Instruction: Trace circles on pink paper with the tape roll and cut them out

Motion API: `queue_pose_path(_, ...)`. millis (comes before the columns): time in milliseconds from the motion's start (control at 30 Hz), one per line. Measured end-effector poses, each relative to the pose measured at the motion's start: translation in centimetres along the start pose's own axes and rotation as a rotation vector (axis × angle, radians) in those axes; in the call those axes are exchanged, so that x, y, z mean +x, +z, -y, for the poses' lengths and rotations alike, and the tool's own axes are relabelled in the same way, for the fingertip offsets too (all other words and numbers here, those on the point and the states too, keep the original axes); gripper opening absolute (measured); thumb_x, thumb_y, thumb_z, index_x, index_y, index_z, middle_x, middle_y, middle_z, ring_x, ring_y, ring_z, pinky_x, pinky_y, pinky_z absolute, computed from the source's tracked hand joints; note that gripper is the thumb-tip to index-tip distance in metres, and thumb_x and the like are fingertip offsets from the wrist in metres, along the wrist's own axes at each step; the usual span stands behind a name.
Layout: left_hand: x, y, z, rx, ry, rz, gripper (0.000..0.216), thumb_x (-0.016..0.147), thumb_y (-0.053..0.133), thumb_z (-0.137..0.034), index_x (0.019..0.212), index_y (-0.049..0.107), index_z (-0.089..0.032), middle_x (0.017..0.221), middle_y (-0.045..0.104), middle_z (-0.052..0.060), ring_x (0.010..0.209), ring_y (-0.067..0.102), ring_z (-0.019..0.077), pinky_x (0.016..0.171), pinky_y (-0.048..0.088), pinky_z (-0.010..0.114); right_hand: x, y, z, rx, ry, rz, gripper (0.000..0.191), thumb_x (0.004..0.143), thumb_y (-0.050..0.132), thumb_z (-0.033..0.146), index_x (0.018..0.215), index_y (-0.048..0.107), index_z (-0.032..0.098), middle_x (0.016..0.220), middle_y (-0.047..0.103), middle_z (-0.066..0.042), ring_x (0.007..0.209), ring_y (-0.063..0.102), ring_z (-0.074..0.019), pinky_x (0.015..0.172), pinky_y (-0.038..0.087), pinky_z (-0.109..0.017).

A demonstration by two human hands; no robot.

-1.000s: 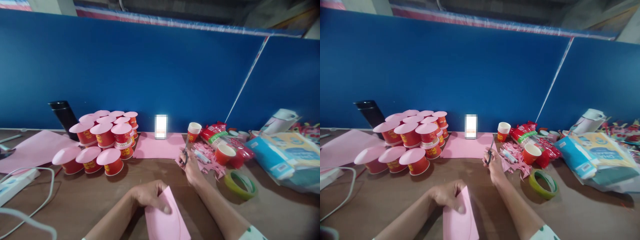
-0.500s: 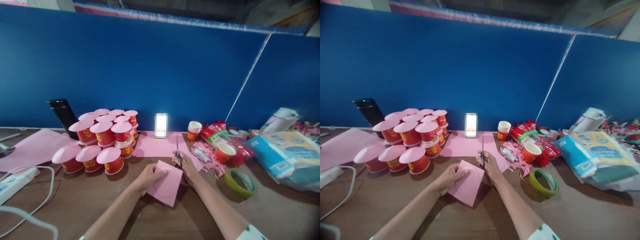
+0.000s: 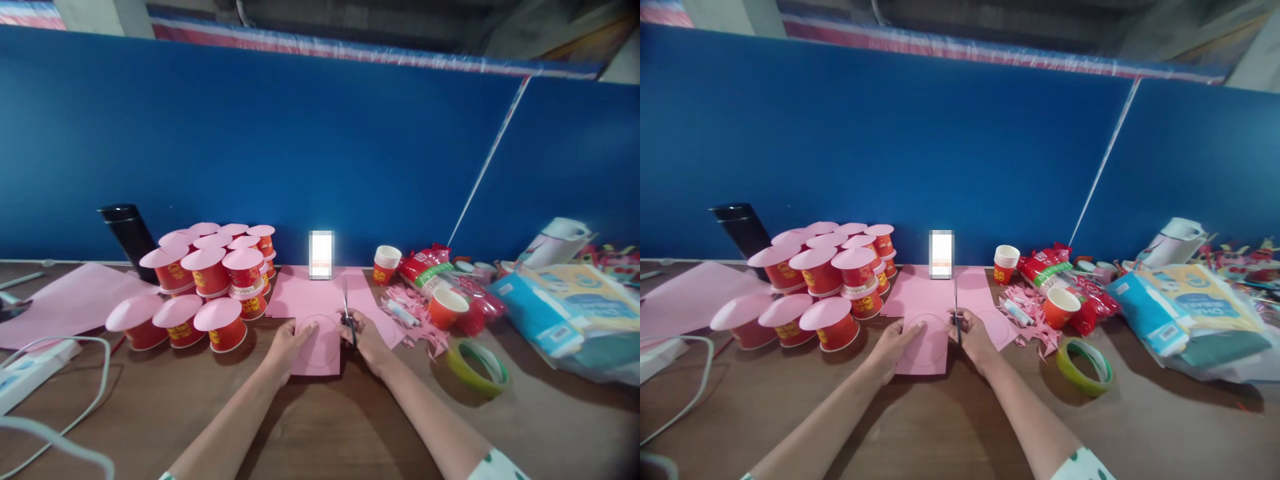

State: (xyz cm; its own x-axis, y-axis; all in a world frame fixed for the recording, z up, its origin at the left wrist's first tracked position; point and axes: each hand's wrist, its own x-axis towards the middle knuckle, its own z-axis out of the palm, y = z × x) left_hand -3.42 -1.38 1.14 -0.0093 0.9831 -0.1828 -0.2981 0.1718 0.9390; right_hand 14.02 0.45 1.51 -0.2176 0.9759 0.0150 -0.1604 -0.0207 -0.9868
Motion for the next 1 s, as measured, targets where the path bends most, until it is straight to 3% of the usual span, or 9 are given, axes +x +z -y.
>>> queue_pose_path(300, 0.1, 0.0, 0.5, 0.016, 0.039, 0.042, 0.04, 0.06, 0.075, -0.04, 0.085, 0.065, -0.011, 0.079, 0.069, 0.008, 0.064, 0.061, 0.0154, 0.062, 0.048, 0.027, 0.1, 0.0, -0.5, -0.016, 0.007, -0.012, 0.042, 0.057, 0.077, 0.022, 0.095, 0.061, 0.018, 0.068, 0.055, 0.004, 0.064, 0.051, -0.0105, 0.061, 0.04, -0.023)
queue_pose_path(633, 0.3, 0.0, 0.7, -0.014, 0.062, 0.114, 0.039, 0.063, 0.074, -0.039, 0.087, 0.067, -0.01, 0.076, 0.068, 0.008, 0.066, 0.06, 0.016, 0.065, 0.047, 0.028, 0.8, -0.6, -1.0, 0.031, -0.05, -0.198, 0.047, 0.057, 0.075, 0.028, 0.101, 0.06, 0.02, 0.065, 0.056, 0.004, 0.061, 0.05, -0.0117, 0.053, 0.038, -0.022)
queue_pose_path(867, 0.8, -0.3, 1.2, 0.054, 0.093, 0.078, 0.037, 0.064, 0.072, -0.042, 0.082, 0.069, -0.01, 0.072, 0.068, 0.006, 0.064, 0.058, 0.0144, 0.061, 0.044, 0.024, 0.6, -0.4, -1.0, 0.008, -0.08, -0.185, 0.045, 0.06, 0.073, 0.024, 0.103, 0.06, 0.019, 0.065, 0.055, 0.004, 0.059, 0.048, -0.0096, 0.053, 0.036, -0.021)
queue_pose_path(1000, 0.6, -0.2, 1.0, 0.019, 0.085, 0.085, 0.04, 0.063, 0.073, -0.041, 0.09, 0.068, -0.012, 0.08, 0.069, 0.007, 0.069, 0.06, 0.0165, 0.067, 0.046, 0.027, 0.3, -0.3, -0.4, -0.012, -0.086, -0.183, 0.046, 0.06, 0.073, 0.025, 0.103, 0.059, 0.018, 0.062, 0.054, 0.005, 0.056, 0.046, -0.009, 0.053, 0.035, -0.021)
